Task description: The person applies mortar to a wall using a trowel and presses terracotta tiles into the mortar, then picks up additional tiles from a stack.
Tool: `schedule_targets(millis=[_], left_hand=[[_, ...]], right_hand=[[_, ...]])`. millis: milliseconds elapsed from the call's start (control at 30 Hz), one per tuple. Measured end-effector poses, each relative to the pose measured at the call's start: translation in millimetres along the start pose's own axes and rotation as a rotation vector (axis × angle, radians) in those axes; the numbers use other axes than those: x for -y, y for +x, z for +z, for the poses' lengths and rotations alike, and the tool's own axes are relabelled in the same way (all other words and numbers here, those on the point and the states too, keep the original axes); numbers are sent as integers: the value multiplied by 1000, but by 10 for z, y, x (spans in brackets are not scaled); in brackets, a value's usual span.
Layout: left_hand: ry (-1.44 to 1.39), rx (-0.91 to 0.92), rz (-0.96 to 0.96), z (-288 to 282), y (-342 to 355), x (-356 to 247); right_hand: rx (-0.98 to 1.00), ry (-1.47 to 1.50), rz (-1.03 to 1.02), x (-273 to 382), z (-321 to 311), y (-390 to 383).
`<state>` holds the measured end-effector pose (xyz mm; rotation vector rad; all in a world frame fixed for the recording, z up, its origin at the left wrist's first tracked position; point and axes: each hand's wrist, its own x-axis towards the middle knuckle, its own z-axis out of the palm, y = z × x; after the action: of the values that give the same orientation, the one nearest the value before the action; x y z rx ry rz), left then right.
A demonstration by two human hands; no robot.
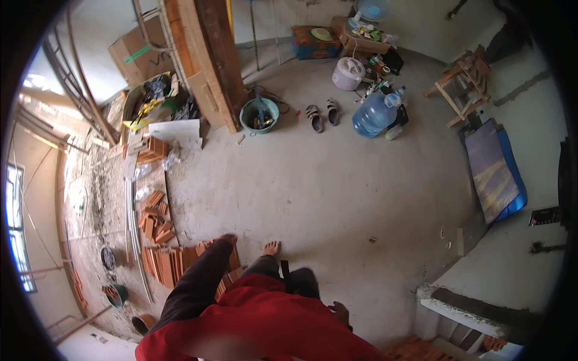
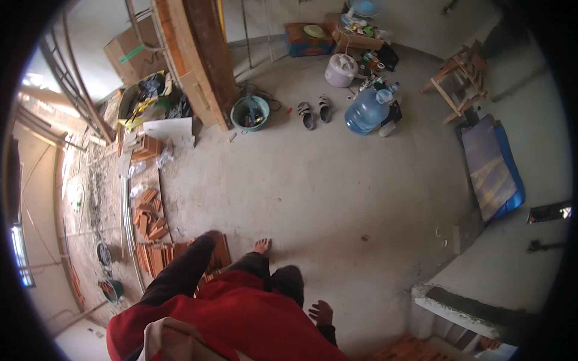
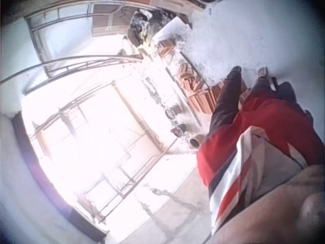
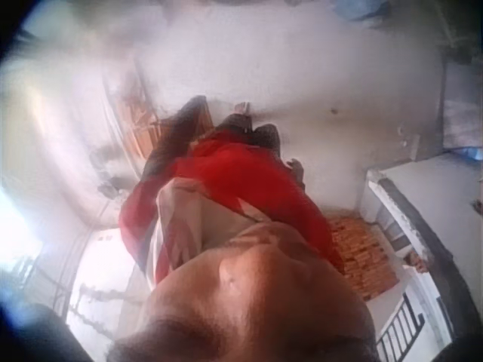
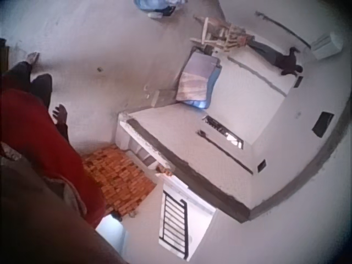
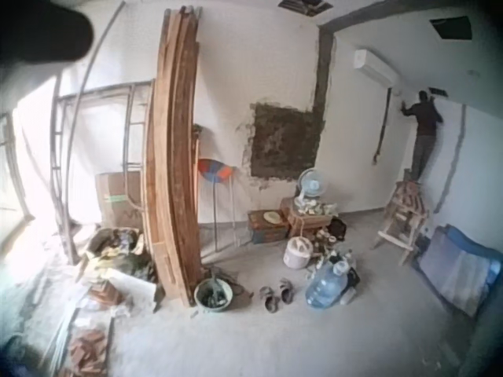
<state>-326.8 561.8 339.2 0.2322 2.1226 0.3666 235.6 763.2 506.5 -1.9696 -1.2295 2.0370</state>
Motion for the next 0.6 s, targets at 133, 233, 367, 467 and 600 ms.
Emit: schedule_targets(millis=[133,233,367,467,600], left_hand=[[-526,241,151,-605,213,-2479],[-536,214,225,-935,516,-3068],[-435,-59,236,-805,976,-2649],[-167,14,-26,-644,920,-2325],[-530,178,-303,-508,571,-2418]], right_hand=[[-127,267,183,1146,-275,535],[-144,193,250,1794,-329,1367],[-76,27,423,2791,-352,2656],[10,-111,348,3923,-327,3515],[19,-285,-28,5814,259,4424]])
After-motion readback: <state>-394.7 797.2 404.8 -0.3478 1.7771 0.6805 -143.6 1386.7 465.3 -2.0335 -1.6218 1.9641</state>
